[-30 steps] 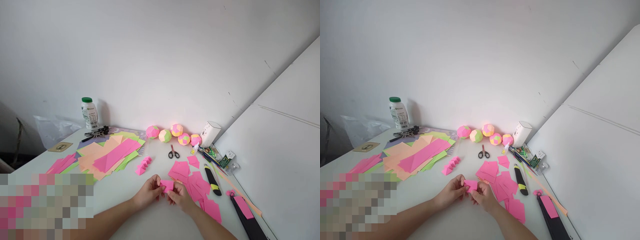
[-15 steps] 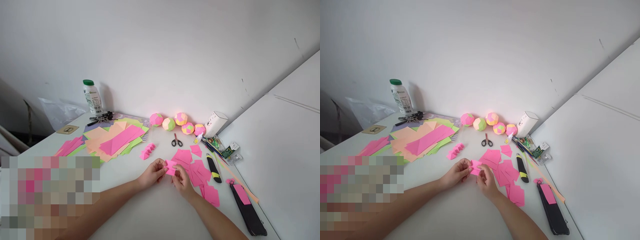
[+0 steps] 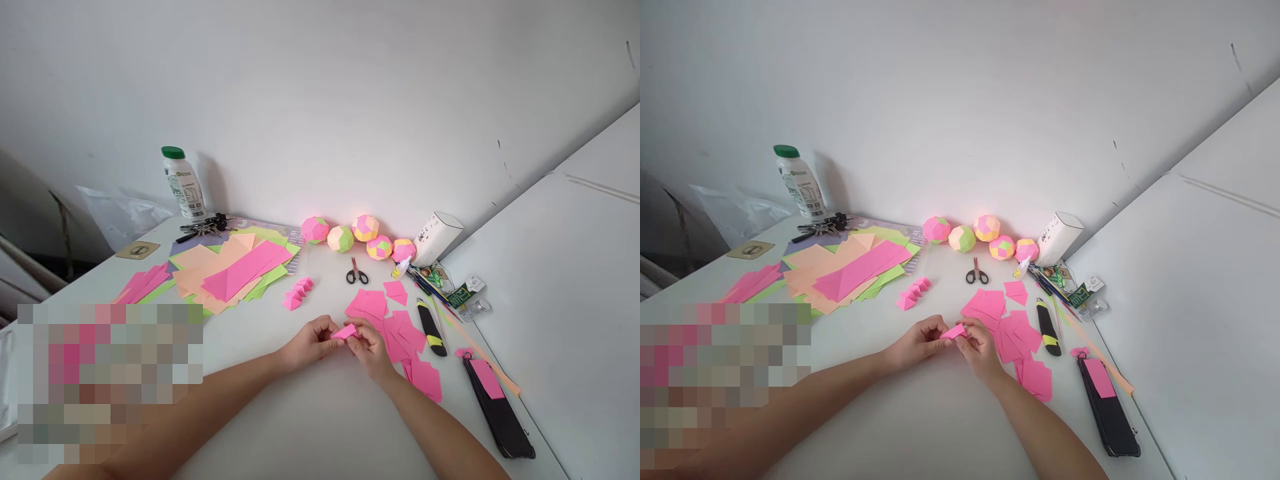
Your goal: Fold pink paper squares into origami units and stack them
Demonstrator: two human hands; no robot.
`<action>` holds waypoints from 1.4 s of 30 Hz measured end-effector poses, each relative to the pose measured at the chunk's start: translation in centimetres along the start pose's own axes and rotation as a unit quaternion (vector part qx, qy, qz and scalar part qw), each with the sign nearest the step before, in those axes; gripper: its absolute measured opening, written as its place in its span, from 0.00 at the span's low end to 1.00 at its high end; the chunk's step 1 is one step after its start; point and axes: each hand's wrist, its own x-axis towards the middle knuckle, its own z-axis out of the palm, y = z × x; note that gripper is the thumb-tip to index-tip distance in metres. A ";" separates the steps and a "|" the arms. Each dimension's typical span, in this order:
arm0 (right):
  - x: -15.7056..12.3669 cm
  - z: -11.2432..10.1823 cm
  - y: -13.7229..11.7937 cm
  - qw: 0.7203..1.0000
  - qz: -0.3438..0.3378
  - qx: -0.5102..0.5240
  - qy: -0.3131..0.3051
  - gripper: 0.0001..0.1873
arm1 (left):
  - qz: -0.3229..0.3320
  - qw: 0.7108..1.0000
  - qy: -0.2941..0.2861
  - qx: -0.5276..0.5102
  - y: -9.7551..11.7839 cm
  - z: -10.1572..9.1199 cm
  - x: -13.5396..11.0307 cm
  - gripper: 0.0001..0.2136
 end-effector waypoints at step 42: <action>0.0 -0.1 0.5 0.999 0.014 -0.036 0.000 0.11 | 0.025 0.998 -0.051 0.032 0.7 -0.2 -0.3 0.14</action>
